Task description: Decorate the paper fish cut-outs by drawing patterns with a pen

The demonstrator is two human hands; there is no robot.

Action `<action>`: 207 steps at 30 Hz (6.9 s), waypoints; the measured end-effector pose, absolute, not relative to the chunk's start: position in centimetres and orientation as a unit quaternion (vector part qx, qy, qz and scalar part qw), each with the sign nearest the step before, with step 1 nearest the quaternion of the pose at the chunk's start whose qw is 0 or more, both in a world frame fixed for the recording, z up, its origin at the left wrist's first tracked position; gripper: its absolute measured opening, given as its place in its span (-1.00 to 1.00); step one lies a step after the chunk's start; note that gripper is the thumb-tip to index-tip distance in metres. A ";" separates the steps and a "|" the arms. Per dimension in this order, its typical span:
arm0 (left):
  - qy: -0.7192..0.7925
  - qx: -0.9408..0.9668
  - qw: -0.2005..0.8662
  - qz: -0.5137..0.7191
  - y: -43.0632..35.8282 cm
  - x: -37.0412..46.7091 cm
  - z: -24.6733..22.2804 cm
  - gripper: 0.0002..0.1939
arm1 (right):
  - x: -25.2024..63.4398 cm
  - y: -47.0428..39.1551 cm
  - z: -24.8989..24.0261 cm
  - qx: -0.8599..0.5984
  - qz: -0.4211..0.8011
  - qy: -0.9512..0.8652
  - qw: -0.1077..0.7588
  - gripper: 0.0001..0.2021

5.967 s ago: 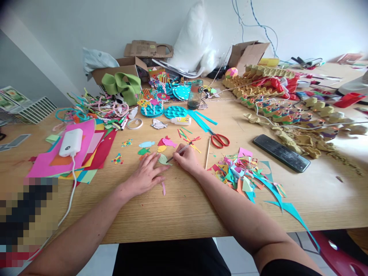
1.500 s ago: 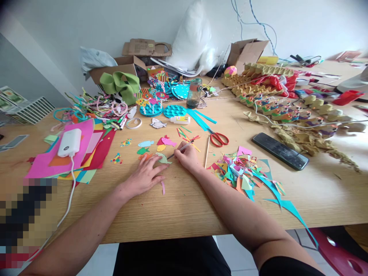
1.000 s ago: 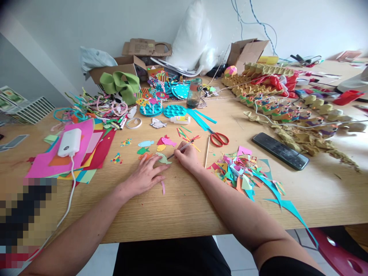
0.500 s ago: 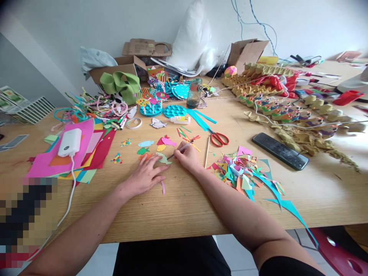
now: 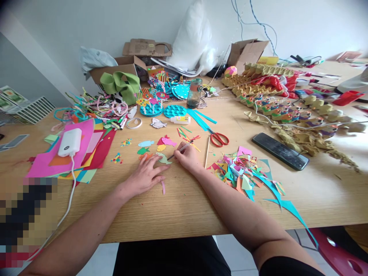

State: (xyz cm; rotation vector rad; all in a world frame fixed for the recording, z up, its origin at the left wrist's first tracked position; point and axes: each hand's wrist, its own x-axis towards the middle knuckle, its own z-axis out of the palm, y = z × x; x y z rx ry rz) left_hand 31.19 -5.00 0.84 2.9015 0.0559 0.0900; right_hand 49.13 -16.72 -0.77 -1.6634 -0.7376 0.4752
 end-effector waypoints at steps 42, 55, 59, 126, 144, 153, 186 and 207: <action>0.017 0.993 0.107 0.037 -4.9 31.2 0.4 -0.57 | 49.0 -16.8 -0.4 -0.715 0.210 -0.316 0.587 -0.89; 0.013 0.994 0.102 0.043 -5.0 31.2 0.5 -0.57 | 48.9 -16.7 -0.2 -0.715 0.215 -0.319 0.584 -0.89; 0.014 0.994 0.102 0.043 -5.0 31.2 0.6 -0.58 | 49.1 -16.8 -0.5 -0.710 0.219 -0.322 0.587 -0.89; -0.003 0.978 0.142 0.154 -4.7 31.0 1.6 -0.50 | 49.1 -18.1 0.5 -0.683 0.163 -0.423 0.573 -0.73; -0.001 0.996 0.072 0.059 -5.5 31.0 0.6 -0.58 | 50.1 -17.2 0.9 -0.634 0.354 -0.273 0.632 -0.83; 0.007 0.997 0.053 0.050 -5.8 31.1 0.7 -0.54 | 49.6 -17.2 0.4 -0.659 0.316 -0.303 0.612 -0.81; 0.015 0.997 0.064 0.034 -5.9 31.1 0.5 -0.50 | 49.7 -17.2 -0.3 -0.655 0.318 -0.312 0.610 -0.81; 0.007 0.997 0.072 0.038 -5.7 31.1 0.6 -0.55 | 49.5 -17.1 -0.1 -0.661 0.317 -0.307 0.607 -0.80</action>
